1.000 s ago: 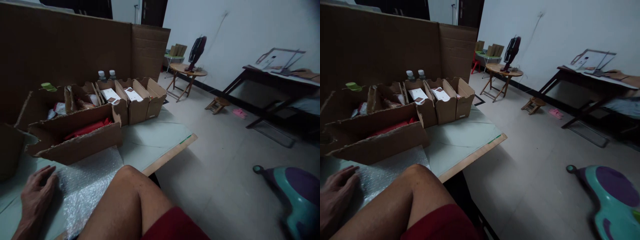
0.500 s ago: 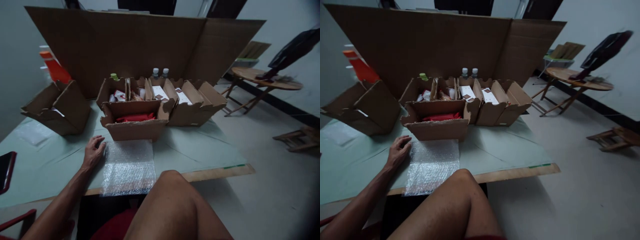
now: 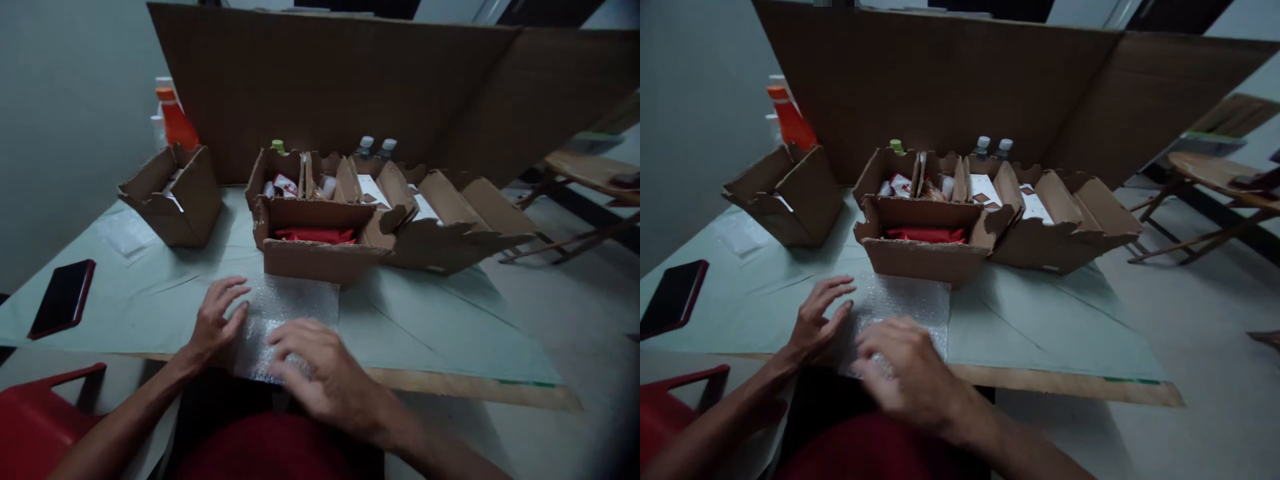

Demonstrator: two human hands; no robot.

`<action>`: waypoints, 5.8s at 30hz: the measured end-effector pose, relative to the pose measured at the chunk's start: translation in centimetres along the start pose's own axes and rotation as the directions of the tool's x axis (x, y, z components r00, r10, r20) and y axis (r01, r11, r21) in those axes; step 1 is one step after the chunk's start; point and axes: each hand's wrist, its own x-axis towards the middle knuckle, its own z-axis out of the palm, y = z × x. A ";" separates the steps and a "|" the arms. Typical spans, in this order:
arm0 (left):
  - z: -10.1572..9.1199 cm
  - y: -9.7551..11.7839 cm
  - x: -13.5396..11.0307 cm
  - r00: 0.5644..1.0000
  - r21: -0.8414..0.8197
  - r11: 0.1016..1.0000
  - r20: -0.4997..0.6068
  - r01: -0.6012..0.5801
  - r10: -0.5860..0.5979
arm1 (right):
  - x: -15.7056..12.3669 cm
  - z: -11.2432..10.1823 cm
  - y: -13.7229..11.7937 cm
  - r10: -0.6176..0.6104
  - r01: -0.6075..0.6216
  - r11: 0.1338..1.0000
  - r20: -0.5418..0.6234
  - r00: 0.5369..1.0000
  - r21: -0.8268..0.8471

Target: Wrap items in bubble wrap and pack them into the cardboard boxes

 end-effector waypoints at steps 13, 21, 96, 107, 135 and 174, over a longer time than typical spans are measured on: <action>0.9 3.0 -3.4 0.836 0.047 0.991 0.543 -0.124 0.079 | -9.2 -0.4 8.4 0.084 -0.043 0.946 0.116 0.990 -0.323; -3.7 1.6 -7.0 0.826 0.108 0.981 0.558 -0.164 0.077 | -14.6 0.2 8.7 0.008 0.052 0.877 0.122 0.992 -0.478; -1.0 1.2 -8.2 0.972 -0.040 0.973 0.062 0.228 -0.225 | -0.2 6.7 4.8 0.539 -0.659 0.417 0.414 0.734 0.625; -0.7 1.8 -7.0 0.820 -0.167 0.807 0.023 0.567 -0.572 | 1.8 8.0 5.4 0.528 -0.582 0.673 0.254 0.810 0.456; -2.5 0.8 -6.8 0.962 0.056 0.974 0.156 0.218 -0.224 | 2.7 7.5 5.2 0.077 -0.074 0.997 0.166 0.983 -0.020; 1.8 4.7 -5.5 0.678 -0.473 0.502 0.617 0.725 -0.399 | -1.7 4.0 5.3 0.391 -0.360 0.817 0.026 0.920 0.451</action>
